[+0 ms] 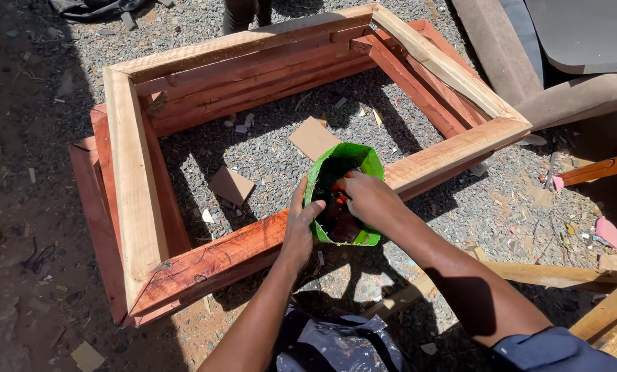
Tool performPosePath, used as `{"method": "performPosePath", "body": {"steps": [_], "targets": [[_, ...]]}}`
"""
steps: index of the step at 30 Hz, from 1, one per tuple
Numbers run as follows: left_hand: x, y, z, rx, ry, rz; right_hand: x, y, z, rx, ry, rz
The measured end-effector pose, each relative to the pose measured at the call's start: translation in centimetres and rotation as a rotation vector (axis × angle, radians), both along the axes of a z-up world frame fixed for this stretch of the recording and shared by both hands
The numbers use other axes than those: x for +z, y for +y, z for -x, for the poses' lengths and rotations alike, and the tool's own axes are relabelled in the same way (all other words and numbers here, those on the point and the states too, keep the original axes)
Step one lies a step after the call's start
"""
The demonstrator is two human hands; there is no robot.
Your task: Staining a wooden frame using a cloth dipped in wood stain
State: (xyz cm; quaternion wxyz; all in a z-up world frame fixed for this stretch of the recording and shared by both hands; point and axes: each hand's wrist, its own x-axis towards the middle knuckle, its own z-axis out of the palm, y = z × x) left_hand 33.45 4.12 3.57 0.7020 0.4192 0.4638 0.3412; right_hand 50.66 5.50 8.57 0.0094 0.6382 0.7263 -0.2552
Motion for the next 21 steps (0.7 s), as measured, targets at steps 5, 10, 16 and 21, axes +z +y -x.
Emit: {"method": "performPosePath", "body": {"steps": [5,10,16,21], "targets": [[-0.9,2.2,1.4,0.031,-0.017,0.008,-0.6,0.2,-1.9,-0.282,0.368,-0.133],[-3.1,5.4,3.5,0.047,-0.008,-0.015,0.3,-0.6,-4.2,-0.831,1.037,-0.251],[-6.0,9.7,6.3,0.115,-0.029,-0.081,-10.4,-1.4,-8.4,-1.08,1.038,-0.131],[-4.0,11.1,6.9,0.159,-0.145,-0.078,-18.9,-2.1,-9.5,-0.463,-0.086,-0.203]]}}
